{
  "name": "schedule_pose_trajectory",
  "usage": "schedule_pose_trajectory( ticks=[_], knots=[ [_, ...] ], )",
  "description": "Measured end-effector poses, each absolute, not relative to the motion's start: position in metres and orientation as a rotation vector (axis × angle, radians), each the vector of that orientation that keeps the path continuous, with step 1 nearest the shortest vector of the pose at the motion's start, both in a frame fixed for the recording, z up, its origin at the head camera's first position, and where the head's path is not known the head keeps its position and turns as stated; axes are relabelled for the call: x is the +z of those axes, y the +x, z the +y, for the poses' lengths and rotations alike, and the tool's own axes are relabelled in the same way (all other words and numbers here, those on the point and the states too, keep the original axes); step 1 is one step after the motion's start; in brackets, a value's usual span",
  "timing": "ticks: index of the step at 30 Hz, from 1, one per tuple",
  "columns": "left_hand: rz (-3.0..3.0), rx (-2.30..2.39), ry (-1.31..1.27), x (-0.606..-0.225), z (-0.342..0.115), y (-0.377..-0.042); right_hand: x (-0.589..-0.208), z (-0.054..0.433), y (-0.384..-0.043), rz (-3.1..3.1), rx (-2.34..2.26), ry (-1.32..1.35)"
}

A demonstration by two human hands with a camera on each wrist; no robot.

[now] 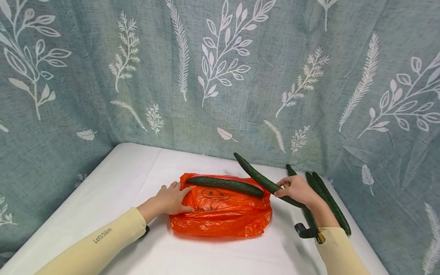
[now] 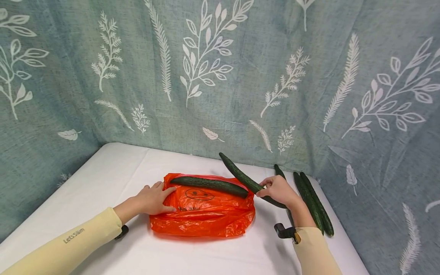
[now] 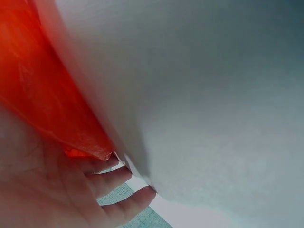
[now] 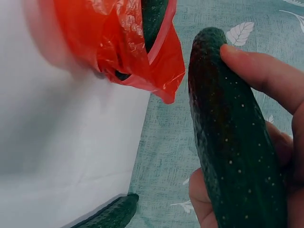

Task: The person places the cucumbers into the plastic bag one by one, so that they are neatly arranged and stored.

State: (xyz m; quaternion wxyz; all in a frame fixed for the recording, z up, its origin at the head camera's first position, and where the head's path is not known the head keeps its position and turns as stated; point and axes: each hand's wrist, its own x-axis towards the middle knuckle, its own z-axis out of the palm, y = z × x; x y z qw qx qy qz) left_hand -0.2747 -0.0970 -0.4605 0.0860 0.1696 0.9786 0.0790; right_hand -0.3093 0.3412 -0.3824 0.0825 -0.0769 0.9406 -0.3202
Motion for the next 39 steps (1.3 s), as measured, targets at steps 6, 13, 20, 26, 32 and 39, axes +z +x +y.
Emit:
schedule_pose_trajectory(
  ticks=[6,13,20,26,32,39],
  knots=[
    [2.919,0.232,0.503,-0.460,-0.097,-0.274,-0.377,0.332,-0.311,2.790,-0.961,-0.344],
    [2.917,0.257,0.529,-0.462,-0.091,-0.274,-0.371,0.323,-0.311,2.760,-0.914,-0.441],
    [2.928,0.235,0.507,-0.464,-0.092,-0.274,-0.367,0.306,-0.315,2.710,-0.874,-0.568],
    [2.925,0.225,0.502,-0.462,-0.097,-0.275,-0.369,0.291,-0.320,2.676,-0.837,-0.621],
    [2.917,0.219,0.500,-0.462,-0.098,-0.275,-0.373,0.277,-0.324,2.634,-0.841,-0.653],
    [2.917,0.250,0.499,-0.461,-0.097,-0.275,-0.379,0.264,-0.328,2.625,-0.791,-0.670]
  ],
)
